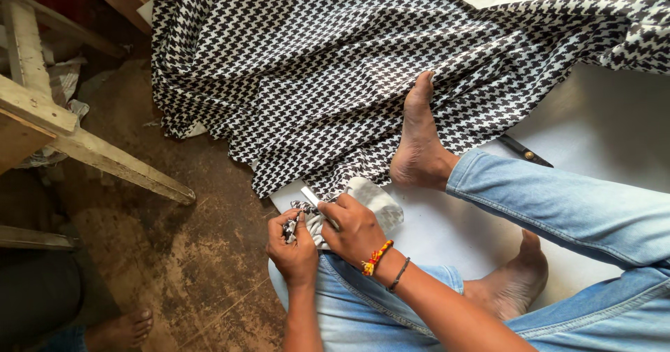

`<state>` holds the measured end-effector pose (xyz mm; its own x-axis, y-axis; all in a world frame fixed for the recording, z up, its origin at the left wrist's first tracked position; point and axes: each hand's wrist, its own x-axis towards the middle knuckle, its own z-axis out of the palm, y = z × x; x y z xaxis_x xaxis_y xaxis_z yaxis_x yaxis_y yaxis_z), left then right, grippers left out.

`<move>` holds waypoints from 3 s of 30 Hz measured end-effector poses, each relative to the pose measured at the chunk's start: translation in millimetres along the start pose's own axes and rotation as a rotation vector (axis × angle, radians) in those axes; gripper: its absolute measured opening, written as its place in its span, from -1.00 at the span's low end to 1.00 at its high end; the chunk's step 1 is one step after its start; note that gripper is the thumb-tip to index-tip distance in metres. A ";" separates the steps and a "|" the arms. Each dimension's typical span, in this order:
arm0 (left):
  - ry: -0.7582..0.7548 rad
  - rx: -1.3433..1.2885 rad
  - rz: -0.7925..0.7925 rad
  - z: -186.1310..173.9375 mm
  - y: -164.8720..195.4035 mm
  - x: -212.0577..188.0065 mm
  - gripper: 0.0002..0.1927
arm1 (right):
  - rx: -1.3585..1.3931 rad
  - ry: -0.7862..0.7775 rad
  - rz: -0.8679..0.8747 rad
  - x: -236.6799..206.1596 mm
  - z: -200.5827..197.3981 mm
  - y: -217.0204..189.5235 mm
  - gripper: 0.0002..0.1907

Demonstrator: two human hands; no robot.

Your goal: The person sits on the floor and uses a small knife to cut a piece of black and white patterned fabric. They hold the fabric with one hand and carefully slice along the edge with the other, occasionally adjusting the material to continue cutting.

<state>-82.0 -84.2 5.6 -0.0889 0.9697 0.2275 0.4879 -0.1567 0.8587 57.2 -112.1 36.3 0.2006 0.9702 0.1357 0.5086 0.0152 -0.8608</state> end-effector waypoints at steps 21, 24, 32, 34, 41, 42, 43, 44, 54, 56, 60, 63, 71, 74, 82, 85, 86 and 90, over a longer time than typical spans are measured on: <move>0.198 -0.212 -0.104 -3.0 -22.2 1.7 -0.89 | 0.002 -0.017 0.064 4.0 3.8 -14.3 -0.72; 0.190 -0.233 -0.085 -3.0 -22.3 -0.1 -0.89 | -0.020 -0.040 0.048 4.2 5.5 -13.7 -0.70; 0.437 -0.444 -0.289 -6.0 -22.1 4.9 -0.86 | -0.023 -0.071 -0.043 16.5 21.8 -23.1 -0.81; 0.391 -0.323 -0.181 -6.8 -21.9 6.1 -0.86 | 0.012 -0.016 -0.025 18.0 22.2 -25.1 -0.79; 0.308 -0.219 -0.207 -11.7 -5.3 11.7 -0.84 | 0.001 0.003 0.055 10.4 6.5 -20.3 -0.73; 0.238 -0.246 -0.221 -12.2 0.0 14.1 -0.76 | 0.003 -0.008 0.069 9.5 6.1 -19.1 -0.74; 0.167 -0.271 -0.234 -13.9 5.4 16.7 -0.67 | 0.007 -0.018 0.082 8.7 6.2 -17.6 -0.74; 0.098 -0.296 -0.247 -16.1 10.5 19.2 -0.58 | 0.004 -0.015 0.077 8.0 6.6 -15.6 -0.74; -0.394 0.418 -0.074 -29.5 -7.1 36.0 -0.65 | -0.029 0.044 0.050 -16.4 -3.6 1.3 -0.69; -0.424 0.443 -0.004 -26.2 -10.7 37.9 -0.64 | -0.010 0.074 0.043 -19.8 -12.2 -1.8 -0.70; -0.422 0.438 0.221 -22.4 7.9 43.3 -0.74 | 0.057 0.162 0.043 -17.7 -34.0 -10.6 -0.72; -0.484 0.379 0.008 -19.1 38.0 49.3 -0.79 | 0.061 0.220 0.041 -3.7 -46.7 -11.3 -0.73; -0.672 0.287 -0.103 -16.4 102.2 62.1 -0.78 | 0.325 0.384 0.260 -0.9 -41.9 2.2 -0.70; -0.786 0.379 -0.142 -25.7 105.9 63.3 -0.79 | 0.370 0.318 0.379 -28.1 -42.3 5.0 -0.70; -0.592 0.383 -0.069 -35.2 97.7 36.1 -0.78 | 0.260 0.165 0.112 -39.4 -55.0 -12.8 -0.73; -0.535 0.397 -0.095 -37.9 90.3 24.4 -0.80 | 0.225 0.099 0.124 -38.2 -56.1 -19.9 -0.74; -0.526 0.412 -0.114 -37.8 88.5 21.8 -0.80 | 0.222 0.087 0.118 -38.1 -56.4 -20.8 -0.74; -0.509 0.411 -0.077 -37.6 85.4 15.5 -0.80 | 0.204 0.041 0.089 -38.1 -55.7 -20.7 -0.75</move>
<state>-74.4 -89.6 99.8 0.2362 0.9585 -0.1598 0.7974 -0.0972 0.5956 85.7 -162.9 76.3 0.2727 0.9595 0.0709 0.3087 -0.0174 -0.9510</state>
